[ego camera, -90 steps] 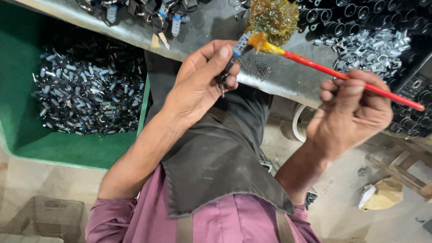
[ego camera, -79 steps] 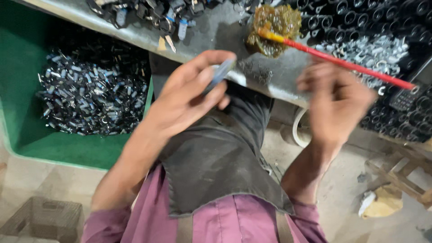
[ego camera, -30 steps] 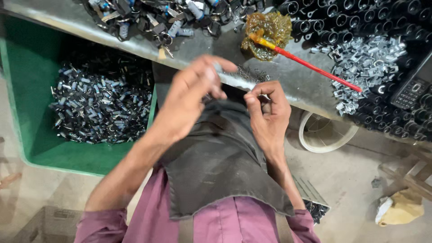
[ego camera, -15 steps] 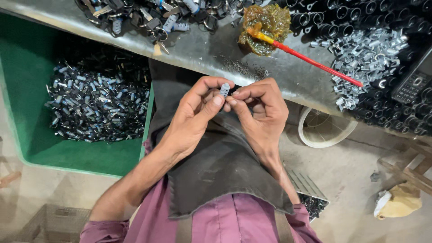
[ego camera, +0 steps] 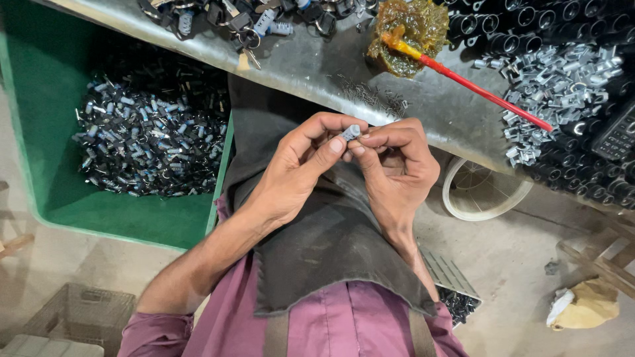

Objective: The person repeatedly picks small cylindrical key components from a green bin, applies a yellow substance with a red brush, inserts a metal pin, and places the assembled unit on the table. The process is repeated for multiple units.

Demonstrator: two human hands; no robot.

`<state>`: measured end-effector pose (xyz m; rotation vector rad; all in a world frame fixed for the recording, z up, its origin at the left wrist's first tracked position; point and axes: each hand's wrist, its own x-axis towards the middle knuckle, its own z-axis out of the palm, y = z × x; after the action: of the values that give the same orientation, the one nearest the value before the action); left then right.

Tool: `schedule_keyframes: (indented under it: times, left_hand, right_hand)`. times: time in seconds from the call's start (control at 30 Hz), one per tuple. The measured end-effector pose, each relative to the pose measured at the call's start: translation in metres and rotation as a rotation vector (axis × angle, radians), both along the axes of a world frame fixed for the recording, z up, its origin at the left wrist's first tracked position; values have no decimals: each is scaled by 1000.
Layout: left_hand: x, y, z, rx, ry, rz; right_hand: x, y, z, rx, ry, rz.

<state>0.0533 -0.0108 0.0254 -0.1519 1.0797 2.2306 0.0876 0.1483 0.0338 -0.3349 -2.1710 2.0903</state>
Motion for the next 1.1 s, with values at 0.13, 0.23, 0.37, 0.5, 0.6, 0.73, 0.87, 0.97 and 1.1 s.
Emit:
schedule_keyframes:
  times: [0.13,0.23,0.37,0.5,0.6,0.73,0.87,0.97,1.1]
  left_hand:
    - [-1,0,0,3,-15,1]
    - [-1,-1,-2,0,-23,-8]
    - [-5,-2,0,-6,-5,-27]
    - [-17,-9,13,-19,-30,-134]
    - [-26,-18,26,-67,39,-161]
    - [-35,-21,24,-117,95,-42]
    - [-39,-10,9,-94,161,47]
    - [-47,1,3,-24,62,56]
    - [-61,15,-4,77,-130,98]
  right_hand:
    - [3,1,-4,-61,10,-17]
    - [5,2,-8,-57,22,-33]
    - [6,5,-17,-227,5,2]
    - [10,17,-24,-592,-101,45]
    - [8,37,-23,-801,-137,-38]
    - [-15,72,-19,-743,-52,-266]
    - [-27,92,-2,47,169,-258]
    - [-20,91,15,420,187,-217]
    - [-22,90,22,306,213,-284]
